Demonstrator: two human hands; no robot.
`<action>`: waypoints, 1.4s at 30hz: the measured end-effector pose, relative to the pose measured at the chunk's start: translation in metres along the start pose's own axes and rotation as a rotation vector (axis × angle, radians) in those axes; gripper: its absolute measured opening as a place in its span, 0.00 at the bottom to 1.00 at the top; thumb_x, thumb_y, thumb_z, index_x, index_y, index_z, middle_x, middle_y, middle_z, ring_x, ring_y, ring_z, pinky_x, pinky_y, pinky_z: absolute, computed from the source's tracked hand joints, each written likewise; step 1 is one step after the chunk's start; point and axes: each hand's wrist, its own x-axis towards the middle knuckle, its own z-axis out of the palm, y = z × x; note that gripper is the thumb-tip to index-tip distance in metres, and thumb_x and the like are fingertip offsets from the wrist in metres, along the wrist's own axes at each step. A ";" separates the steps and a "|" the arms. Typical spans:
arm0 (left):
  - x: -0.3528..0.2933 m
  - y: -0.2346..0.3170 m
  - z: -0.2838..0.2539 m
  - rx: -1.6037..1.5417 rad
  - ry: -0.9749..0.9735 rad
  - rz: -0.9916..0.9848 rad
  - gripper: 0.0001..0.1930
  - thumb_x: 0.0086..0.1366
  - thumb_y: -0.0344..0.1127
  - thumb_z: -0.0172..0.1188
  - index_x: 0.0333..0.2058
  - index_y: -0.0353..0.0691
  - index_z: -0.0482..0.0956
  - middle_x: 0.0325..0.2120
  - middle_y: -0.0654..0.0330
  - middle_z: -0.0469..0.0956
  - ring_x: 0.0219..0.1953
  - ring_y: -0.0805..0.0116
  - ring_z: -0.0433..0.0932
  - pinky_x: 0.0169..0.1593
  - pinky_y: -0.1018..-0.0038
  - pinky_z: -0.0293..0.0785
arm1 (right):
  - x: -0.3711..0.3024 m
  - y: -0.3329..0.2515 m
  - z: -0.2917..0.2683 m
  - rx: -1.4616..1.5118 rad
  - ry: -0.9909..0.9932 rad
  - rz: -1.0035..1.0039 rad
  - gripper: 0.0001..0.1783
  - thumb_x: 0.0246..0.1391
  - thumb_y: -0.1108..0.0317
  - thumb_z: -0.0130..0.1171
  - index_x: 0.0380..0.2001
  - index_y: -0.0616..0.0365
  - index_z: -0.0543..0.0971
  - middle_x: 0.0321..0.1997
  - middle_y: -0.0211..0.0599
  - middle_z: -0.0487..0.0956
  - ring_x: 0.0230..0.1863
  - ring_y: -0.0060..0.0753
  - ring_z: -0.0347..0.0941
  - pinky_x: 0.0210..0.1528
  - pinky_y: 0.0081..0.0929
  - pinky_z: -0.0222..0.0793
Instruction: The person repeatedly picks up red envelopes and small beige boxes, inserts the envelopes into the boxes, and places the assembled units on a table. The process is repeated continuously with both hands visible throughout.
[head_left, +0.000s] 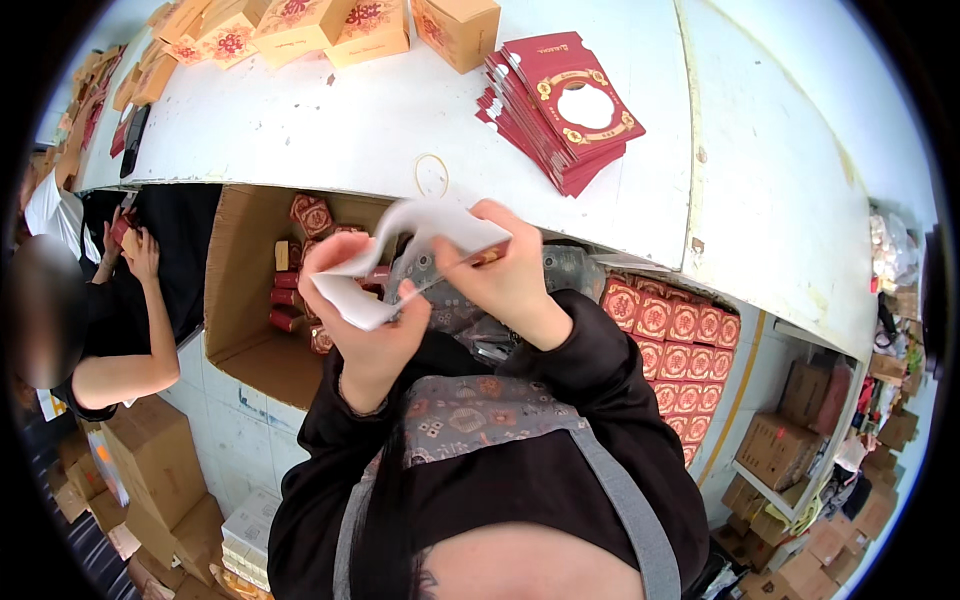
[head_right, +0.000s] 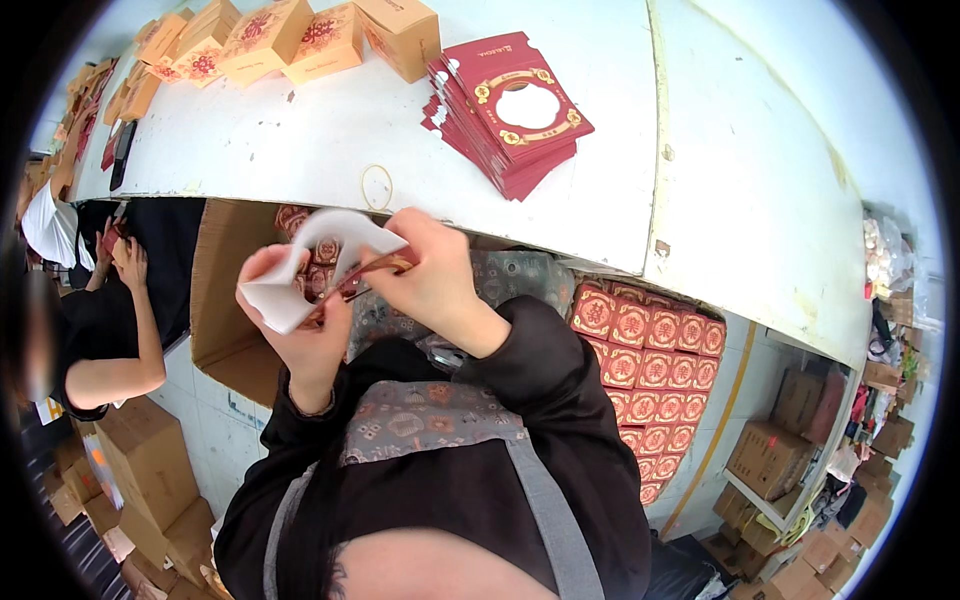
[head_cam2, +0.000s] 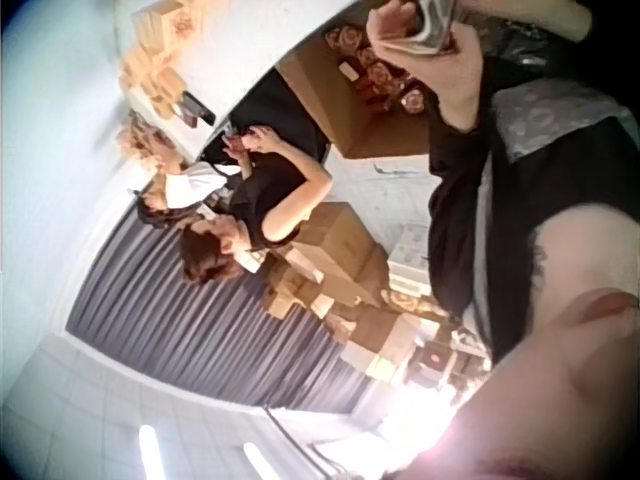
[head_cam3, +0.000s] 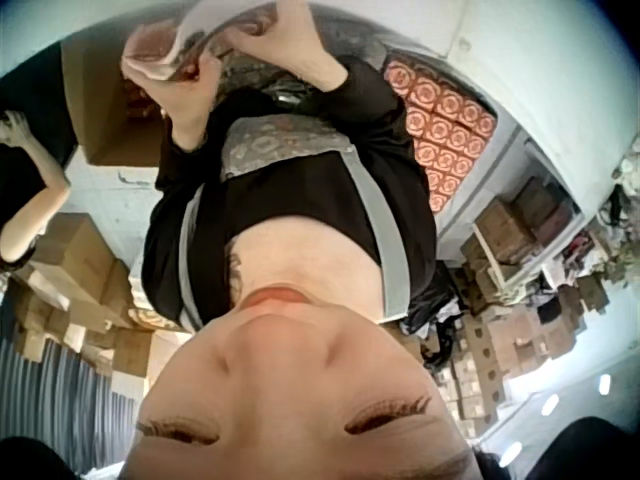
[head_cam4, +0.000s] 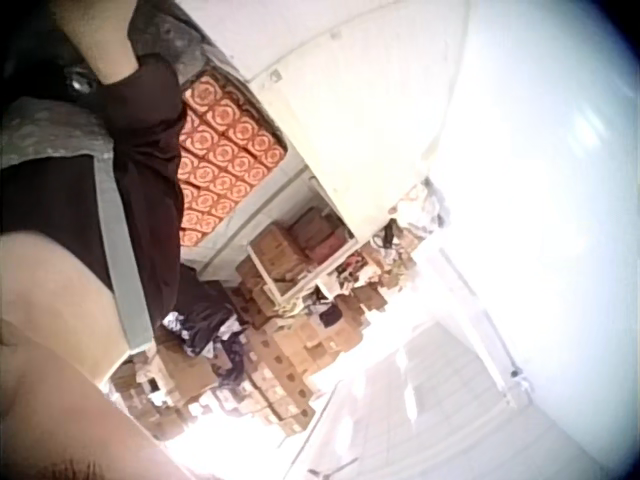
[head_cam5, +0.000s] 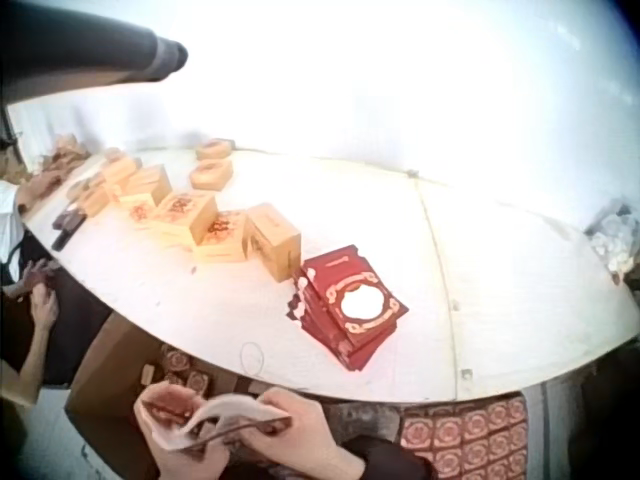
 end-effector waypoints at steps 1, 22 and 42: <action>-0.004 -0.003 0.001 0.030 0.014 0.038 0.36 0.47 0.21 0.58 0.56 0.34 0.53 0.48 0.50 0.65 0.47 0.63 0.70 0.52 0.68 0.66 | -0.002 0.003 0.004 -0.134 0.129 -0.050 0.10 0.39 0.75 0.68 0.26 0.62 0.77 0.24 0.29 0.77 0.26 0.16 0.71 0.31 0.15 0.67; -0.008 -0.073 -0.115 -0.556 0.171 -0.542 0.24 0.62 0.29 0.57 0.56 0.32 0.63 0.49 0.54 0.73 0.50 0.63 0.74 0.54 0.66 0.70 | 0.070 -0.003 0.006 -1.028 -0.323 -0.264 0.19 0.49 0.50 0.61 0.21 0.57 0.79 0.21 0.38 0.76 0.33 0.42 0.73 0.34 0.38 0.67; 0.027 -0.017 -0.041 -0.067 -0.606 -0.311 0.40 0.43 0.34 0.74 0.56 0.36 0.65 0.49 0.58 0.73 0.51 0.67 0.72 0.53 0.73 0.68 | 0.078 -0.070 -0.104 -0.124 -0.802 -0.173 0.27 0.52 0.67 0.57 0.56 0.63 0.70 0.52 0.45 0.71 0.52 0.39 0.69 0.53 0.28 0.62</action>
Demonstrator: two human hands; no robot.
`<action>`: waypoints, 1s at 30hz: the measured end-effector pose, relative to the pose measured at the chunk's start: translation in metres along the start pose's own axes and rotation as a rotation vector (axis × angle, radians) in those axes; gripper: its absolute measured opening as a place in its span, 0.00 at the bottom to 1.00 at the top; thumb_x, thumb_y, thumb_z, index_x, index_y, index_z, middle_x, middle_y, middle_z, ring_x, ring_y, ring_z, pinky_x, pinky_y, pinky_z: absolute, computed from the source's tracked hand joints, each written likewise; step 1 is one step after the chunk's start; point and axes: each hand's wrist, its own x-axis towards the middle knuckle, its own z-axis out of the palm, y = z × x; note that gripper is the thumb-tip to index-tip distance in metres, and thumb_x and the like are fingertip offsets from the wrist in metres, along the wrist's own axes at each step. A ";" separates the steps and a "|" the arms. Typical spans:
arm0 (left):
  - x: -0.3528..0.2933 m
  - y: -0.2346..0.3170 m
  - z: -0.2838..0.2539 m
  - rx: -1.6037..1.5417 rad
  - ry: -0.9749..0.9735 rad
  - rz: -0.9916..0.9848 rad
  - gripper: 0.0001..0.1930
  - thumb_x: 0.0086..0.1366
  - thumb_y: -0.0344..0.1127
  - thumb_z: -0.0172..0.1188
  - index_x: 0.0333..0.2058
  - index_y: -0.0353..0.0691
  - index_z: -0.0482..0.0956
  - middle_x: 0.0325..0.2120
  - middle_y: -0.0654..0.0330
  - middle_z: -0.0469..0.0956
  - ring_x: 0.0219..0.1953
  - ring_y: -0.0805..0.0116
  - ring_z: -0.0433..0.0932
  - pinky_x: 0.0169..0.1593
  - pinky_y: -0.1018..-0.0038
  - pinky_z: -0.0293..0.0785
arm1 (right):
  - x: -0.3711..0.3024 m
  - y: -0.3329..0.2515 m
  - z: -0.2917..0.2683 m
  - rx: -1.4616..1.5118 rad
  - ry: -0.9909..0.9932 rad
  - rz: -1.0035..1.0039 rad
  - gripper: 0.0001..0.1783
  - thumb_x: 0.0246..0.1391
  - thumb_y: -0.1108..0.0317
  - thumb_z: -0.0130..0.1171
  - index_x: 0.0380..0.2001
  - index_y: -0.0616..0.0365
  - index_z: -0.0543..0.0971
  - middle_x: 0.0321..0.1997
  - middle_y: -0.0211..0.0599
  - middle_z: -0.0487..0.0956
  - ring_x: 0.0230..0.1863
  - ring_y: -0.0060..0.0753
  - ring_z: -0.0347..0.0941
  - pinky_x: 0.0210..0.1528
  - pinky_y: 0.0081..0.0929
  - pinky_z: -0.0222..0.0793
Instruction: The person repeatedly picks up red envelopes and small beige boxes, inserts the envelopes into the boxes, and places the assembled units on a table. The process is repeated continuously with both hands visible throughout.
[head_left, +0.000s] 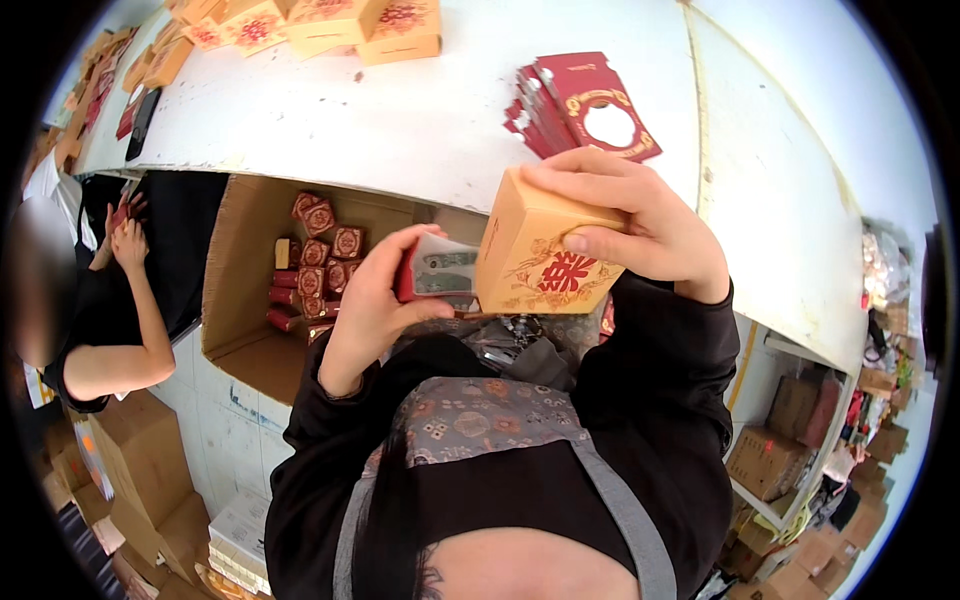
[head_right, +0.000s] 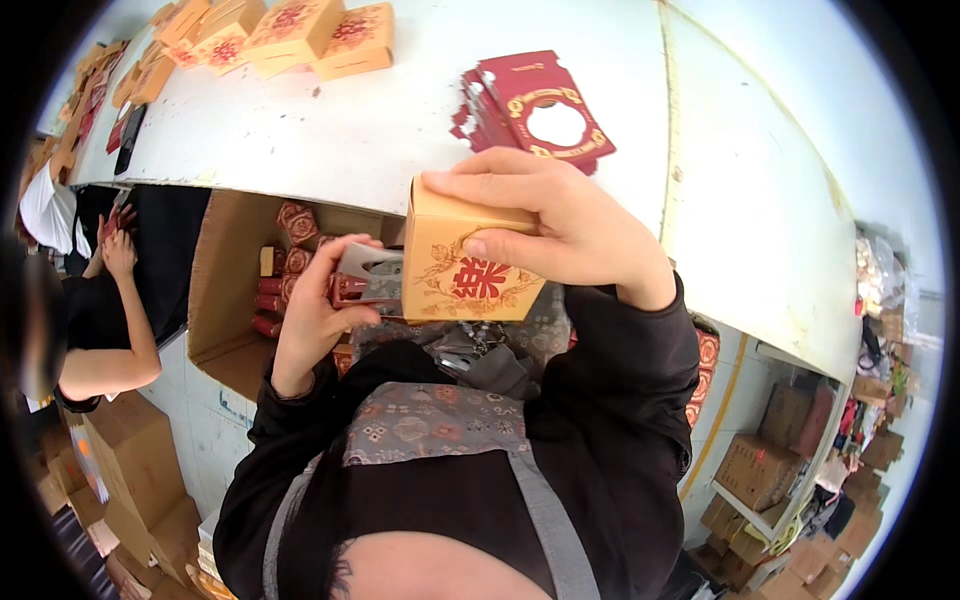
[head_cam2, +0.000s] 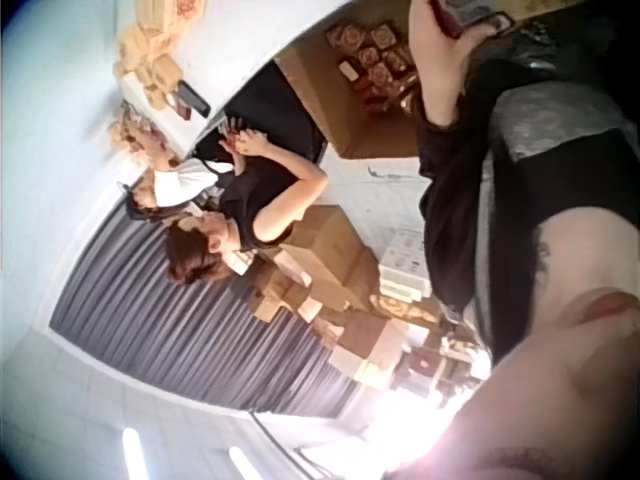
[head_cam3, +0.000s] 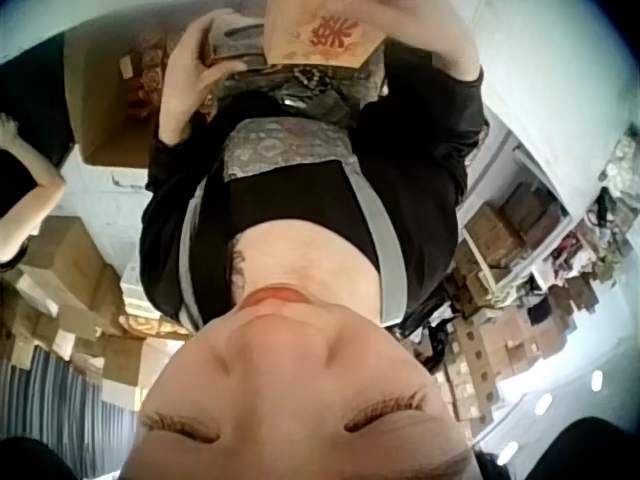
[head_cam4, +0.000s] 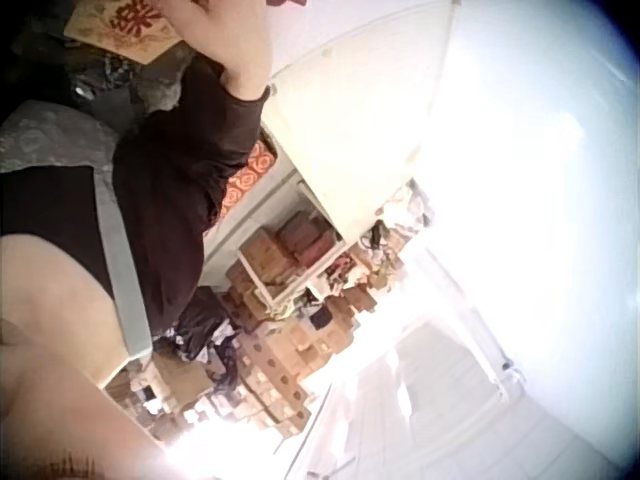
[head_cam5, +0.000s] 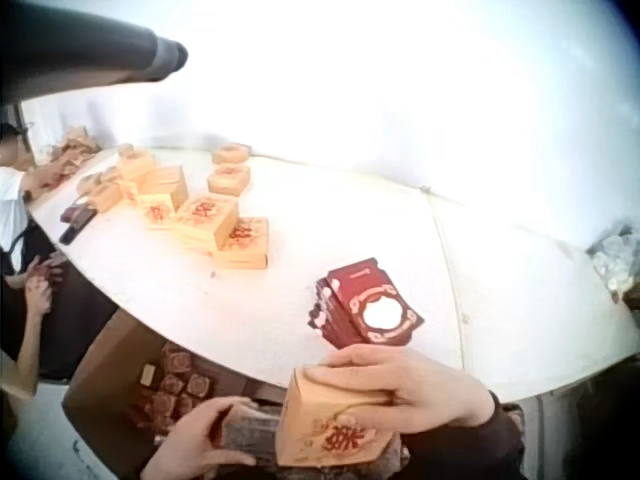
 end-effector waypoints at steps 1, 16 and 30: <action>0.001 0.001 0.004 0.083 -0.108 0.033 0.42 0.44 0.38 0.74 0.57 0.35 0.62 0.51 0.59 0.71 0.52 0.72 0.70 0.54 0.75 0.67 | -0.006 0.003 -0.004 -0.029 -0.078 0.059 0.28 0.52 0.66 0.57 0.56 0.64 0.70 0.55 0.44 0.70 0.52 0.38 0.69 0.54 0.28 0.62; -0.003 -0.028 0.094 -0.729 -0.302 -0.381 0.30 0.61 0.32 0.59 0.59 0.31 0.57 0.52 0.57 0.70 0.52 0.71 0.70 0.55 0.73 0.68 | -0.066 0.043 0.074 0.223 0.635 0.311 0.16 0.42 0.69 0.70 0.37 0.58 0.83 0.48 0.37 0.76 0.48 0.30 0.73 0.49 0.24 0.70; -0.053 -0.028 0.124 -0.745 -0.209 -0.625 0.27 0.69 0.39 0.50 0.60 0.36 0.53 0.51 0.55 0.69 0.46 0.67 0.76 0.45 0.72 0.76 | -0.104 0.079 0.157 0.823 1.091 0.293 0.08 0.55 0.72 0.61 0.38 0.61 0.76 0.37 0.28 0.77 0.36 0.14 0.70 0.38 0.16 0.68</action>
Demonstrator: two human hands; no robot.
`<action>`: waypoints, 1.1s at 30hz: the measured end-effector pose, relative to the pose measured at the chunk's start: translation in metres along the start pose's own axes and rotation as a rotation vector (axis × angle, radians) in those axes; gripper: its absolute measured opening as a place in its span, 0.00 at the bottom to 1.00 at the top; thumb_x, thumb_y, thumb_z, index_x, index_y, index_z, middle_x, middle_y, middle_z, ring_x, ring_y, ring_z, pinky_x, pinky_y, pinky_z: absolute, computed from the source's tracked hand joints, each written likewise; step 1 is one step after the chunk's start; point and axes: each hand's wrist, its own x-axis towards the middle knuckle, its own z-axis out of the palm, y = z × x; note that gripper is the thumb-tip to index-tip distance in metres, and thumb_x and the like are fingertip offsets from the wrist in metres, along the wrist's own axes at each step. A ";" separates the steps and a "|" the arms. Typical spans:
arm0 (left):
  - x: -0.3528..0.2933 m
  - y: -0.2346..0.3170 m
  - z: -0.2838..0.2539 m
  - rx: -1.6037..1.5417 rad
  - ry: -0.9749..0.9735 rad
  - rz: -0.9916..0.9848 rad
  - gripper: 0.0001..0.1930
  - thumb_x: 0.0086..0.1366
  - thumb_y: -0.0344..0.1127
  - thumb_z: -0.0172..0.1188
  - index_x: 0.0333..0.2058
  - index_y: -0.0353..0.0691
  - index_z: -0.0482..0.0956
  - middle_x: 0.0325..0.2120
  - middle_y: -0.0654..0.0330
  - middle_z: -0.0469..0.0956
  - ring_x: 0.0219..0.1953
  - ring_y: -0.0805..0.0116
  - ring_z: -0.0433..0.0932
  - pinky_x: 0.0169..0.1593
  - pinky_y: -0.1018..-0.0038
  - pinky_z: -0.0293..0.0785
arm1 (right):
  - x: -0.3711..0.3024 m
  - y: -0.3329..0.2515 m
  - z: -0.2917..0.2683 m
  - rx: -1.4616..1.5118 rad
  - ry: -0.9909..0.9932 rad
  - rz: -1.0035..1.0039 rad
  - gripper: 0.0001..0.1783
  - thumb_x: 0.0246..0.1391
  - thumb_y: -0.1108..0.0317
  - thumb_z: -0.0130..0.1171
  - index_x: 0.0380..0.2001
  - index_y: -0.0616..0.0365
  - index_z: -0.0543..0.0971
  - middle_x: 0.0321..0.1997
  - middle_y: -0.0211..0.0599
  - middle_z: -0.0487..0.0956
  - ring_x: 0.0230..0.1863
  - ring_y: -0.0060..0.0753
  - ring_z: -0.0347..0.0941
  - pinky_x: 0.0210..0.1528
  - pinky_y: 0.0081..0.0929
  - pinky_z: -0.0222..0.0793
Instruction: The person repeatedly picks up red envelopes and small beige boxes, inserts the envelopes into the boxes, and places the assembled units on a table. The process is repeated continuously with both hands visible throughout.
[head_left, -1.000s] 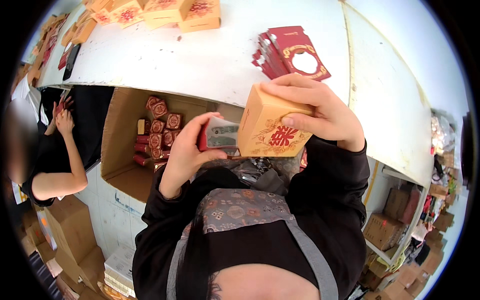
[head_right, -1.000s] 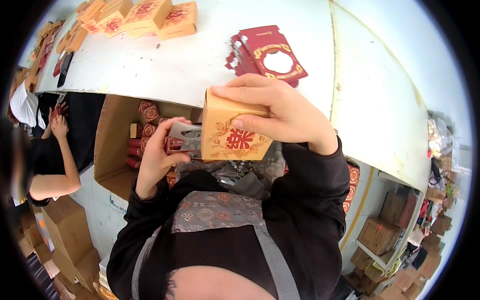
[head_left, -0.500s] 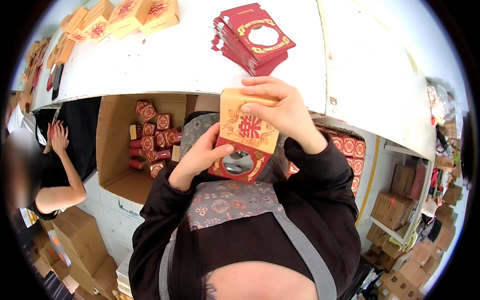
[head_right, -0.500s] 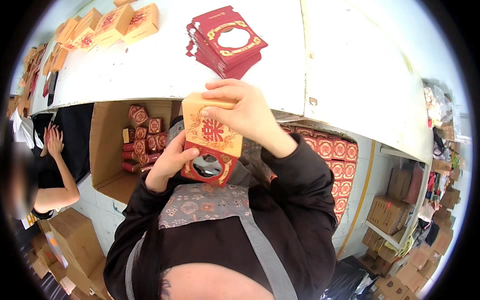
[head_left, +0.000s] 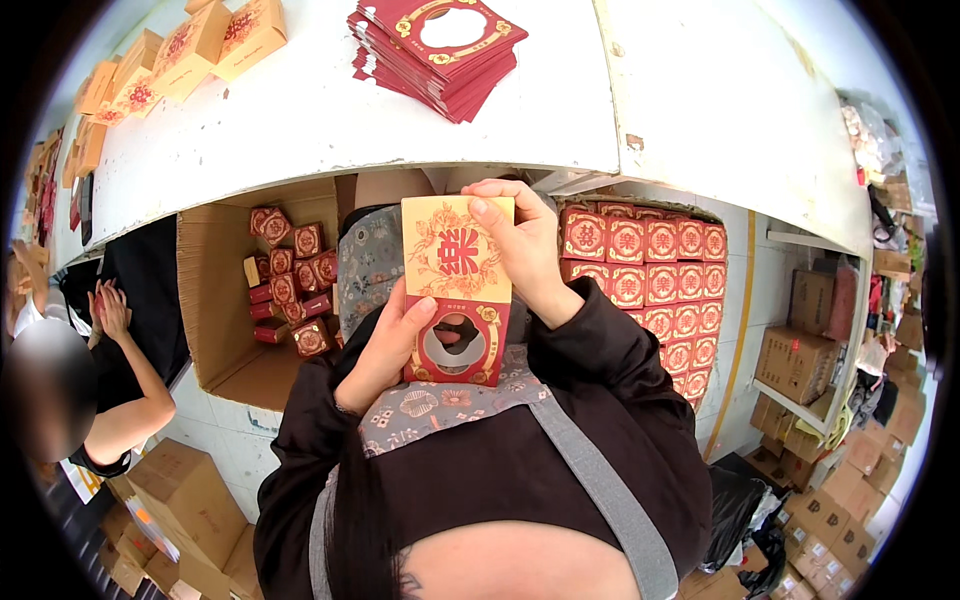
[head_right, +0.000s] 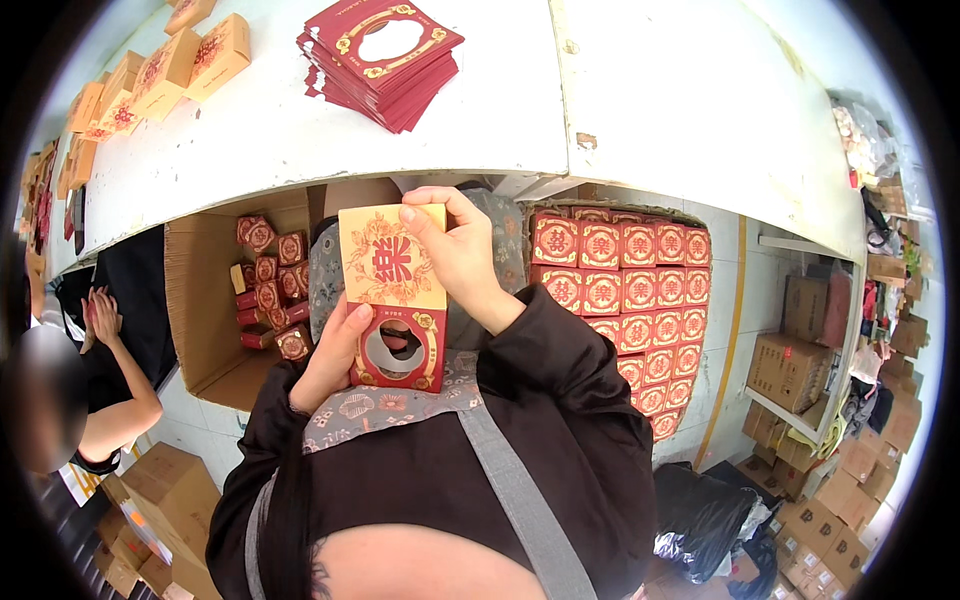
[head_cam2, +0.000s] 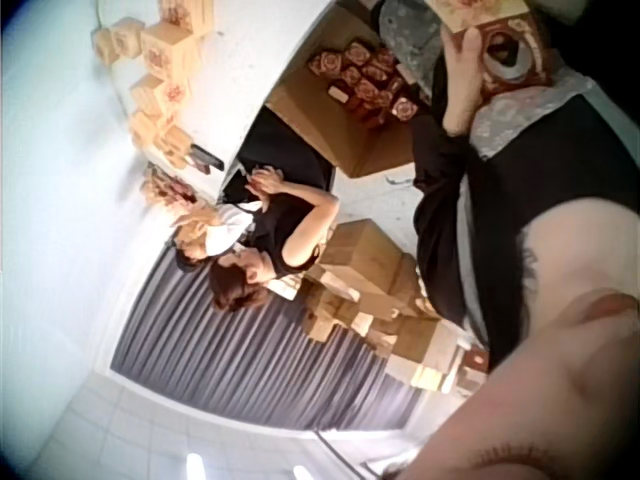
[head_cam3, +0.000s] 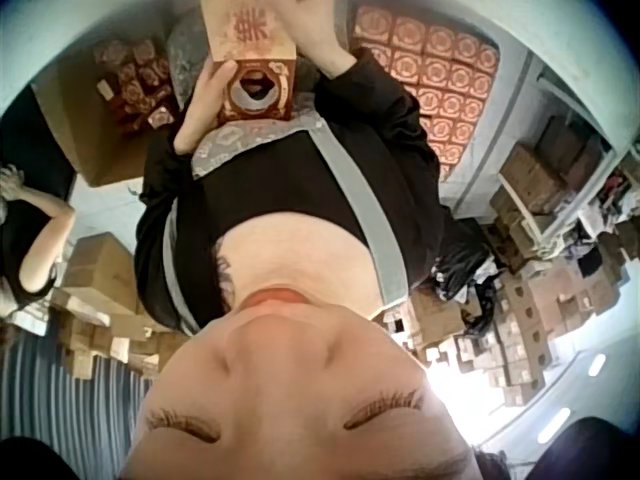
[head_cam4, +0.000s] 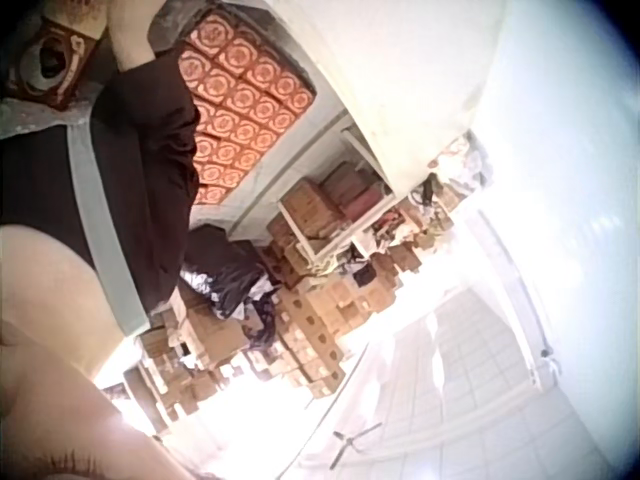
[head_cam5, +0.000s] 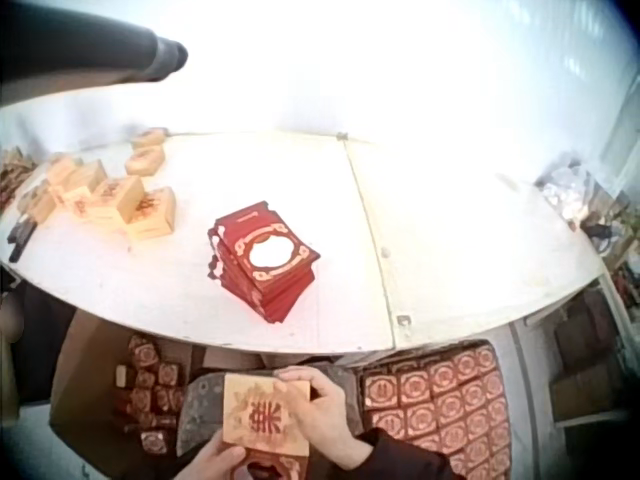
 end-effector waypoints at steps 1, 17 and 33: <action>-0.001 0.000 -0.001 0.008 0.004 -0.013 0.26 0.69 0.39 0.50 0.61 0.36 0.53 0.52 0.55 0.69 0.46 0.67 0.75 0.45 0.72 0.76 | 0.000 0.001 -0.001 0.004 -0.016 -0.004 0.08 0.55 0.72 0.61 0.38 0.61 0.76 0.37 0.28 0.77 0.35 0.13 0.70 0.38 0.15 0.68; 0.017 0.022 -0.024 0.257 -0.020 0.311 0.19 0.69 0.37 0.50 0.54 0.39 0.59 0.46 0.59 0.69 0.46 0.75 0.71 0.49 0.77 0.70 | -0.010 -0.013 -0.020 0.208 -0.477 0.407 0.17 0.58 0.67 0.57 0.50 0.60 0.73 0.54 0.39 0.72 0.55 0.28 0.68 0.54 0.27 0.65; 0.013 -0.029 -0.051 0.304 -0.003 0.146 0.11 0.68 0.35 0.52 0.45 0.35 0.71 0.50 0.56 0.71 0.49 0.70 0.71 0.55 0.73 0.66 | -0.017 0.008 -0.065 -0.621 -0.718 0.243 0.11 0.50 0.73 0.63 0.39 0.61 0.82 0.37 0.37 0.83 0.39 0.23 0.78 0.43 0.22 0.72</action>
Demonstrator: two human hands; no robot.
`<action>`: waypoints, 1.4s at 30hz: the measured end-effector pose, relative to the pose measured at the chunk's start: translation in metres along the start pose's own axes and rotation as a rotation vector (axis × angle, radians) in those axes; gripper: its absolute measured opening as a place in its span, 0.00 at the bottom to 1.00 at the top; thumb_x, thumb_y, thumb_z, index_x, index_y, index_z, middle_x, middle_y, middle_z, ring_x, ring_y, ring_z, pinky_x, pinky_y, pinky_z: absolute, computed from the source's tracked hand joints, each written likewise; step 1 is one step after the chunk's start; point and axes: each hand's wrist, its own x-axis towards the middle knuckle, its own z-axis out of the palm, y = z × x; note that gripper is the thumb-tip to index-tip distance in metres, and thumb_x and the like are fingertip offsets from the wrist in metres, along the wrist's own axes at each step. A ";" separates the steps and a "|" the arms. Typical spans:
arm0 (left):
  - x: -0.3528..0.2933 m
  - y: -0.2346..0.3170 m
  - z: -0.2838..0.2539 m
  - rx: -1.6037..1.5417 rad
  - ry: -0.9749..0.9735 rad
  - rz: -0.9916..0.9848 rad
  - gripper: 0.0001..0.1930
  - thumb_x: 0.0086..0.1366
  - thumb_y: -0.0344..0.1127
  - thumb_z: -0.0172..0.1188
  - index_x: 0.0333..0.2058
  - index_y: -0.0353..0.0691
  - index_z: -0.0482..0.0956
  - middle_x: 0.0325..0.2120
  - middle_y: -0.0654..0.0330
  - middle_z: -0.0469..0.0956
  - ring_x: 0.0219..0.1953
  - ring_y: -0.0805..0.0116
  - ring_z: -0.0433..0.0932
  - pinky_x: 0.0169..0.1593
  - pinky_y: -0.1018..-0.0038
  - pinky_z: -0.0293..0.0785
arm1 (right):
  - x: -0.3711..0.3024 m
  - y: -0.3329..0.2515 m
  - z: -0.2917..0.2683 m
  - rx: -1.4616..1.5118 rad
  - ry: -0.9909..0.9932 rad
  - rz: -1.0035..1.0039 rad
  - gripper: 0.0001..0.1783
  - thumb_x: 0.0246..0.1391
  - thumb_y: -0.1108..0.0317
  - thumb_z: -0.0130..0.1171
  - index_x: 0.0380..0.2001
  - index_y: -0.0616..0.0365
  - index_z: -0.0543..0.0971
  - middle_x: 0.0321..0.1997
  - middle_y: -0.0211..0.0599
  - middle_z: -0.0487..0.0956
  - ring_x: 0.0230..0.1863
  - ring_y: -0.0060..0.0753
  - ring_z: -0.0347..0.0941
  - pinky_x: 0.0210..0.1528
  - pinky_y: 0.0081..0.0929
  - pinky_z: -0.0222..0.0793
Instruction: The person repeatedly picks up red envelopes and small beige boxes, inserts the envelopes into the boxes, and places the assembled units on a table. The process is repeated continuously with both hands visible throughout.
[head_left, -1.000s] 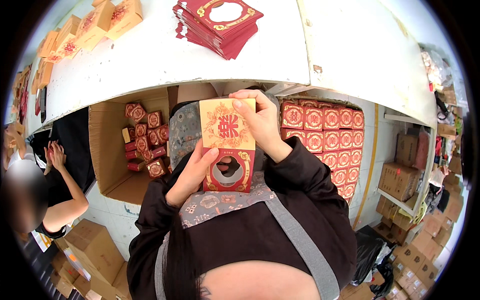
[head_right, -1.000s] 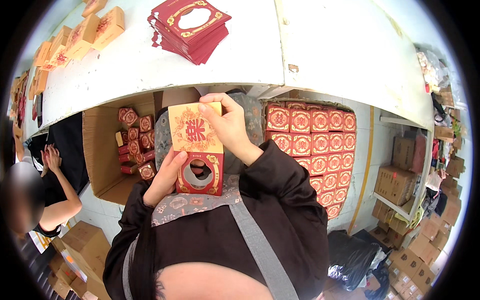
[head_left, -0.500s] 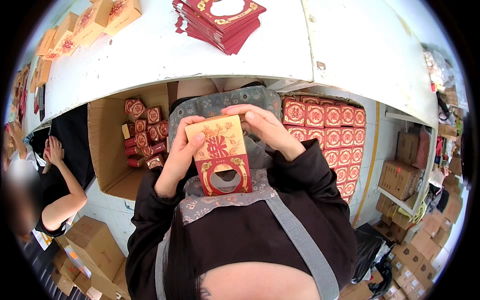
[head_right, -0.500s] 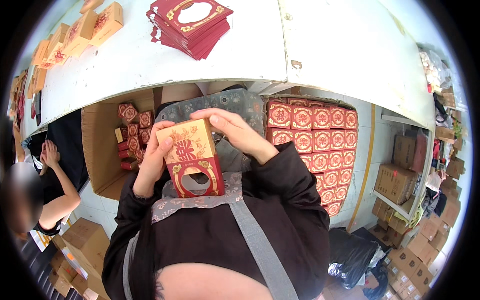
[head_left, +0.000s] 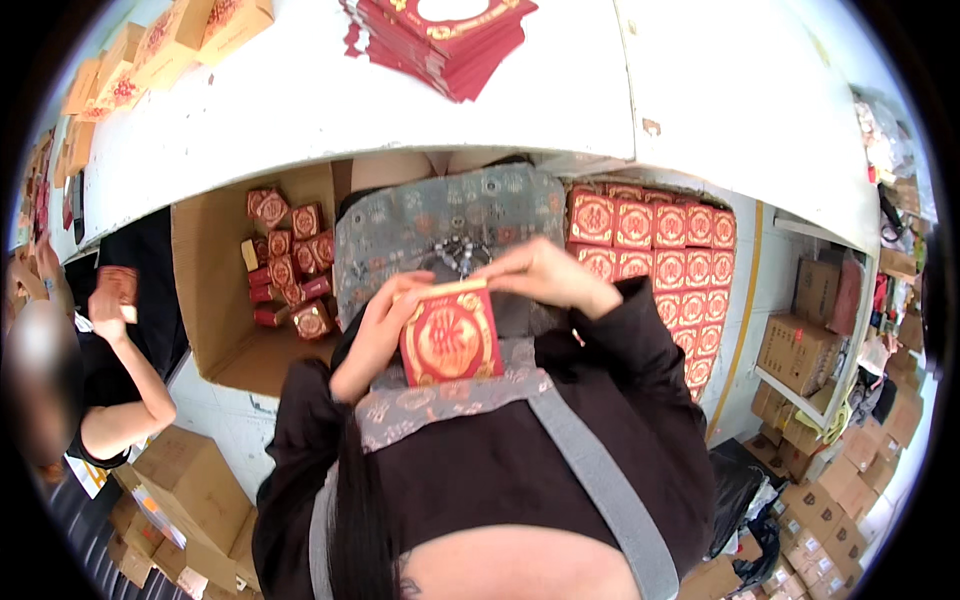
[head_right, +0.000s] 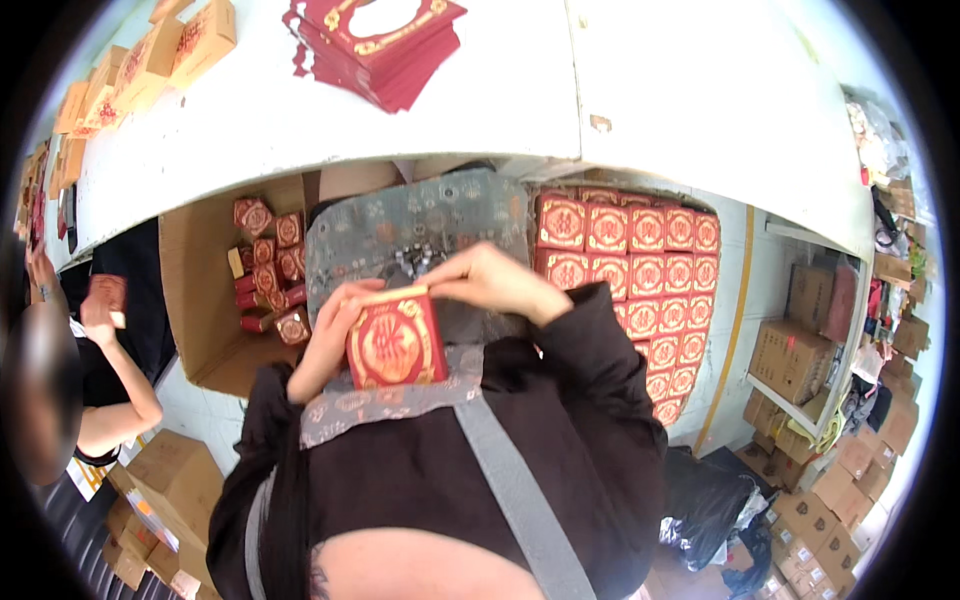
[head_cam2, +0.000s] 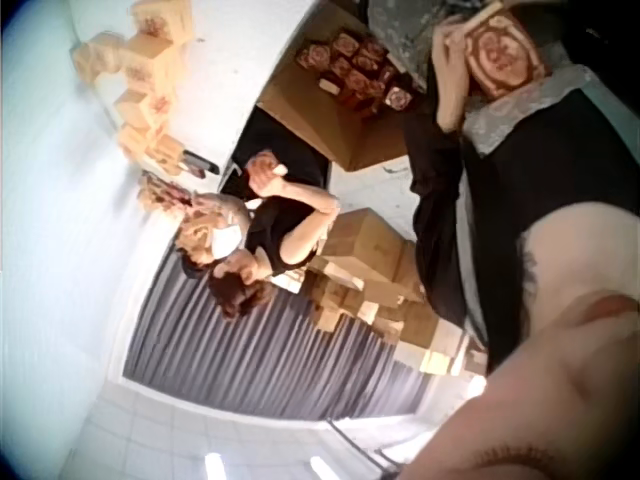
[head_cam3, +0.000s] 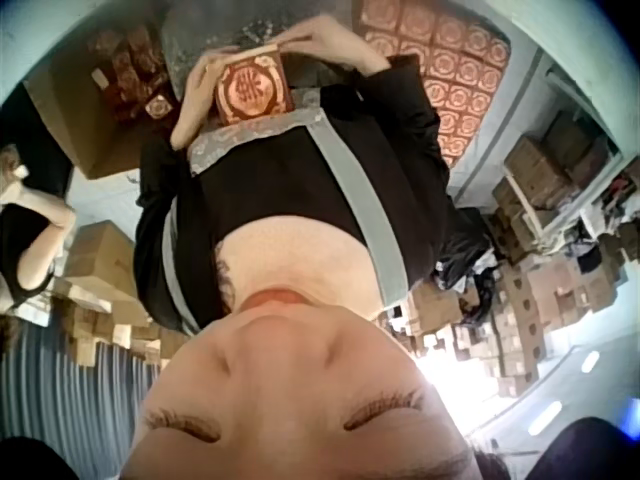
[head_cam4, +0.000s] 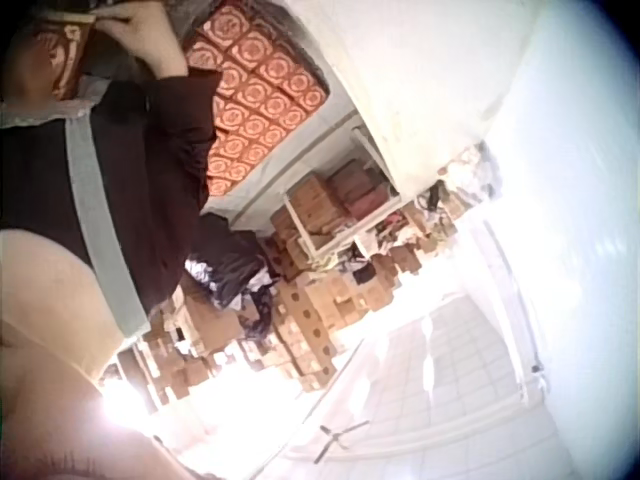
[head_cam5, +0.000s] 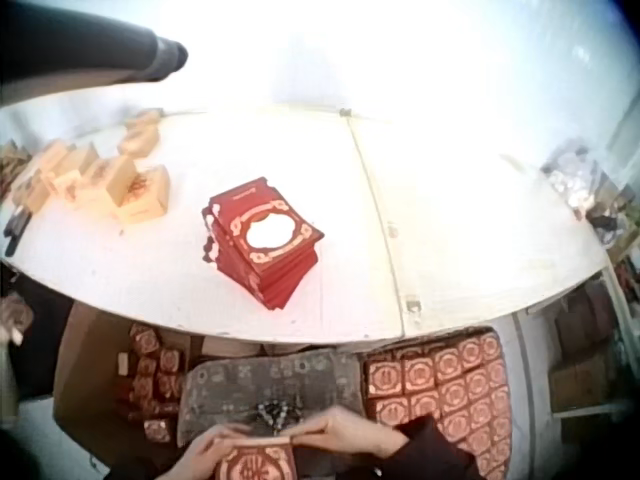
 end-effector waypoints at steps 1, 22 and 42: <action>-0.009 0.002 0.004 0.071 0.066 0.127 0.11 0.67 0.34 0.53 0.44 0.35 0.72 0.49 0.55 0.72 0.50 0.67 0.72 0.56 0.71 0.65 | -0.004 -0.003 0.009 0.096 0.059 0.002 0.10 0.50 0.74 0.62 0.38 0.61 0.82 0.37 0.37 0.83 0.39 0.24 0.79 0.43 0.23 0.73; -0.028 0.114 -0.044 1.205 0.791 0.588 0.13 0.54 0.26 0.63 0.40 0.37 0.78 0.45 0.54 0.76 0.50 0.55 0.73 0.54 0.65 0.68 | 0.166 -0.085 -0.152 -0.537 1.023 0.013 0.37 0.43 0.51 0.66 0.53 0.61 0.71 0.49 0.47 0.74 0.47 0.45 0.74 0.48 0.43 0.69; 0.030 0.135 -0.005 0.355 0.742 0.966 0.45 0.47 0.16 0.51 0.65 0.33 0.44 0.48 0.50 0.70 0.50 0.63 0.72 0.51 0.72 0.72 | 0.162 -0.162 0.019 -0.421 0.890 -0.749 0.29 0.33 0.83 0.62 0.46 0.58 0.76 0.38 0.41 0.73 0.34 0.42 0.73 0.34 0.30 0.71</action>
